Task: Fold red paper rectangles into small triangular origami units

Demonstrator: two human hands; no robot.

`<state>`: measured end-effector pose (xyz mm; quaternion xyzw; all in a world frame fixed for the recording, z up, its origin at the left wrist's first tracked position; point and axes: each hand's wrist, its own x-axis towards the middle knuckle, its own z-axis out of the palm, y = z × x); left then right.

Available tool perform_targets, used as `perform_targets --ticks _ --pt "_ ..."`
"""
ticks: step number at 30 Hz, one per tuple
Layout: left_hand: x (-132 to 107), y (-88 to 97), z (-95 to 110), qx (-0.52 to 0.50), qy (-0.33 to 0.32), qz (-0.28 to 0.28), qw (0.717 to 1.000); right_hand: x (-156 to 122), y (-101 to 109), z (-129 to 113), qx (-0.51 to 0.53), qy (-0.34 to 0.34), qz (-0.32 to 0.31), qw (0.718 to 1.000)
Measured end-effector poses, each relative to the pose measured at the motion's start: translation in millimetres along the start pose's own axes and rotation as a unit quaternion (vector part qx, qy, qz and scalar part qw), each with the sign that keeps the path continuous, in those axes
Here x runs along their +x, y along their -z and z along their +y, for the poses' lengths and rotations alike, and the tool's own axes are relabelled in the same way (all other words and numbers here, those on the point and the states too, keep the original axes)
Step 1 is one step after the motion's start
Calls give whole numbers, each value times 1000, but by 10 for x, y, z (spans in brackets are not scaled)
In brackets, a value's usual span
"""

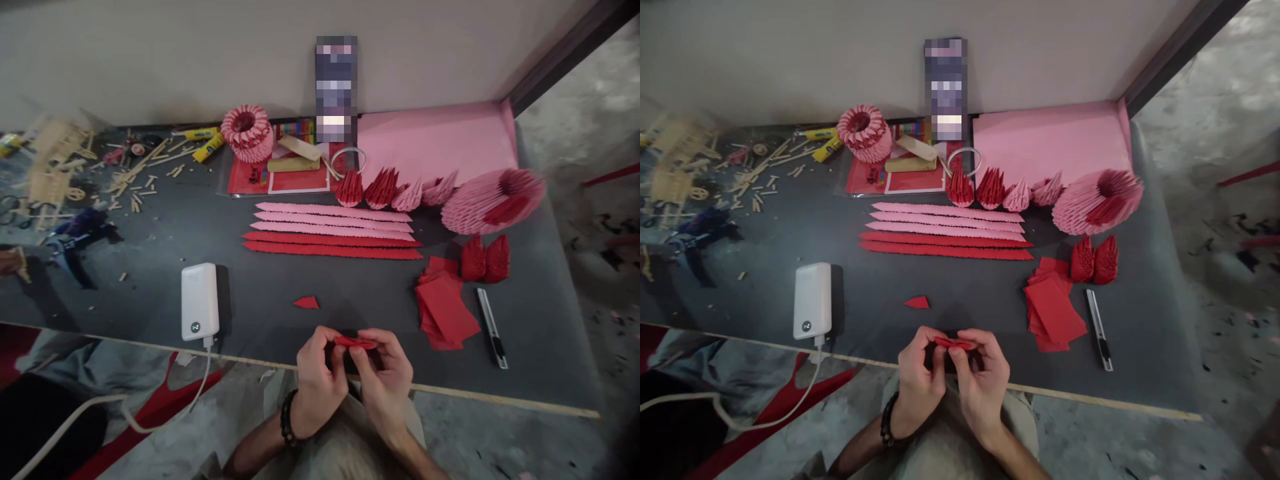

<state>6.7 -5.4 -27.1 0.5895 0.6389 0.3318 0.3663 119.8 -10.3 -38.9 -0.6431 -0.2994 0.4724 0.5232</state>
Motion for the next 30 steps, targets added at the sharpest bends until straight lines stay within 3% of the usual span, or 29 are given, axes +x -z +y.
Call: perform_targets --ticks 7,11,14,22,25,27,30 --pt "-48 -75 -69 -17 -47 52 997 -15 -55 77 5 65 -18 998" --pt "-39 -33 -165 -73 -69 47 994 47 26 59 -37 201 -86 975" --pt "-31 -5 -232 -82 -115 34 989 94 92 26 -72 285 -76 953" --pt "-5 23 -280 -84 -183 21 979 139 60 21 -45 314 -82 945" --pt "38 100 -268 -141 -140 -34 979 178 82 16 -45 326 -91 940" --pt "77 174 -246 -213 -68 -85 971 214 122 20 -36 323 -110 939" --pt "146 272 -209 -353 77 -158 919 256 183 49 -25 320 -152 935"
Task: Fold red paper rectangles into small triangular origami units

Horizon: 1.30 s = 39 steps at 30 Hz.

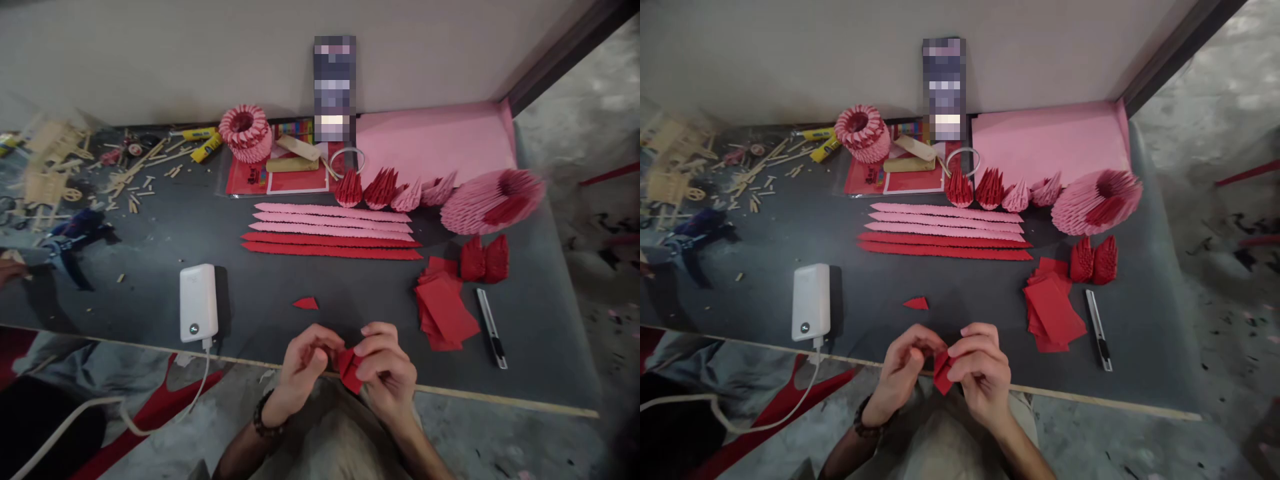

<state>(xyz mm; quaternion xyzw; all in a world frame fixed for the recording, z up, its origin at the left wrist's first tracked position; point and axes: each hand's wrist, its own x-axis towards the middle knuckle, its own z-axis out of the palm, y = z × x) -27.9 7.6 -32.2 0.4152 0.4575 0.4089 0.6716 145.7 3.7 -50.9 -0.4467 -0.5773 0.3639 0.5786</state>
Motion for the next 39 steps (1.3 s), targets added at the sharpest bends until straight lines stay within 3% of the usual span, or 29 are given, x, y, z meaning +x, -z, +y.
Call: perform_targets --ticks 2,4,7,9,12,15,18,24,30,35,39 --pt "34 19 44 -79 81 -37 993 -22 13 14 -10 -3 -25 1000" --pt "72 10 56 -114 115 -29 986 -55 -7 0 -10 -40 -11 999" --pt "117 -62 32 -126 81 78 986 -107 -76 -70 19 -135 51 989" --pt "122 -139 12 -129 55 137 981 -131 -126 -123 1 -168 47 985" --pt "92 -252 -4 -137 50 170 975 -144 -168 -172 -67 -191 39 978" --pt "41 -309 -11 -117 61 160 978 -141 -148 -171 -84 -192 72 975" --pt "11 -303 -16 -87 55 149 984 -133 -94 -143 -69 -192 57 977" --pt "26 -281 2 21 9 182 983 -138 -116 -91 -20 -231 61 971" --pt "7 -256 -59 23 13 227 974 -76 -119 -131 -53 -238 49 969" --pt "-5 -173 -71 47 20 193 980 -35 -95 -170 -78 -238 11 968" --pt "-40 -181 -80 78 18 207 975 -63 -136 -175 -70 -244 23 967"
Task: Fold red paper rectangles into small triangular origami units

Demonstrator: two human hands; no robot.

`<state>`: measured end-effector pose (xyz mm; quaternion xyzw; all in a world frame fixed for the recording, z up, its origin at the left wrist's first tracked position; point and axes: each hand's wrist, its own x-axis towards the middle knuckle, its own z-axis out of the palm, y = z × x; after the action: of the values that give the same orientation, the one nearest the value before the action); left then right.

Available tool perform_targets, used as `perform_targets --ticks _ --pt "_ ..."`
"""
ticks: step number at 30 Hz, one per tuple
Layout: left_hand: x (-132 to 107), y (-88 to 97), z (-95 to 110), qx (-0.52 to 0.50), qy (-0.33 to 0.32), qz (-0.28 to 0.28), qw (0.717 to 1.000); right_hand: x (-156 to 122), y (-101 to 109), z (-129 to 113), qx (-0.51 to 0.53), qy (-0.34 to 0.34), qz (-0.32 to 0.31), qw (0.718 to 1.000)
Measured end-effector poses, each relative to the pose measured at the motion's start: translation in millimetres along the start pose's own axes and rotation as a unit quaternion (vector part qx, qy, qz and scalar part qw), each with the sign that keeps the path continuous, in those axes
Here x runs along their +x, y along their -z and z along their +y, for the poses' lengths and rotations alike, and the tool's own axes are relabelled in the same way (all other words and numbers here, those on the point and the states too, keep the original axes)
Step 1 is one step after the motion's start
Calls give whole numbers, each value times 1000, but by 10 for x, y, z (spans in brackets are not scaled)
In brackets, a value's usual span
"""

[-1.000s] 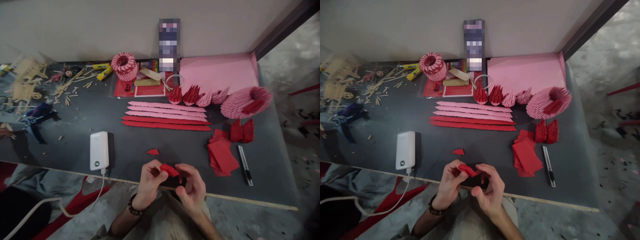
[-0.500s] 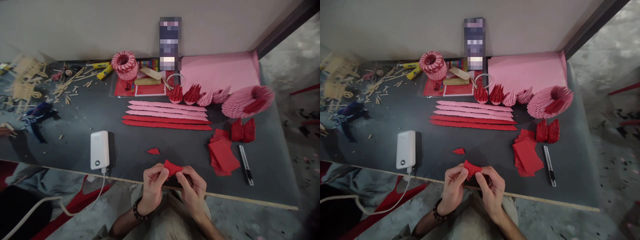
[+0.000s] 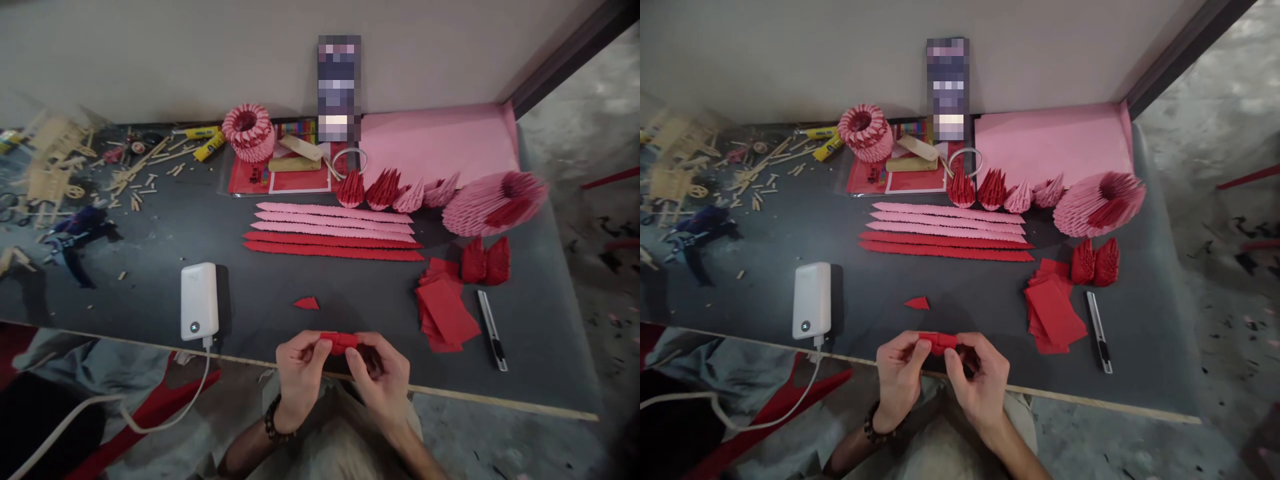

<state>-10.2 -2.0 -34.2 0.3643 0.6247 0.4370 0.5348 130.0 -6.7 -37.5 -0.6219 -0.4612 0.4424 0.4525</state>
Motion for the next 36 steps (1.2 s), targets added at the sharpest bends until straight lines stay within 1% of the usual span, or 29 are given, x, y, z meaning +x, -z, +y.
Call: perform_targets --ticks 5,8,10,13,15,18,21,23,24,28,31,33,34,35,36 --pt "-59 -48 21 -25 -5 0 1000 -13 -22 -5 33 26 48 998" --pt "-43 -62 62 -27 -13 -34 999 -16 -6 2 14 16 68 998" --pt "-21 -67 87 -23 -11 -42 999 -21 4 6 9 2 65 998" --pt "5 -73 99 -11 8 -28 999 -29 11 6 12 -5 42 999" --pt "15 -72 88 -8 25 -30 999 -32 11 5 11 -8 36 999" --pt "34 -61 61 -17 29 -42 999 -35 6 10 22 -17 48 998" --pt "62 -49 60 -19 21 -71 997 -35 -1 16 35 -18 57 998" --pt "76 -52 83 -27 27 -81 996 -31 -5 19 28 5 65 998" --pt "79 -58 99 -35 33 -81 996 -28 -7 21 19 26 70 997" --pt "66 -93 149 -71 62 -56 994 -20 17 60 -42 144 80 985" --pt "56 -97 148 -71 68 -56 994 -30 79 156 -114 235 78 962" --pt "65 -86 135 -66 64 -59 994 -40 133 238 -162 292 59 941" --pt "73 -79 130 -65 61 -59 994 -44 159 276 -176 309 44 934" --pt "82 -74 126 -65 60 -62 994 -47 182 307 -175 311 28 934" --pt "90 -69 124 -66 60 -63 994 -48 202 331 -147 279 32 948"
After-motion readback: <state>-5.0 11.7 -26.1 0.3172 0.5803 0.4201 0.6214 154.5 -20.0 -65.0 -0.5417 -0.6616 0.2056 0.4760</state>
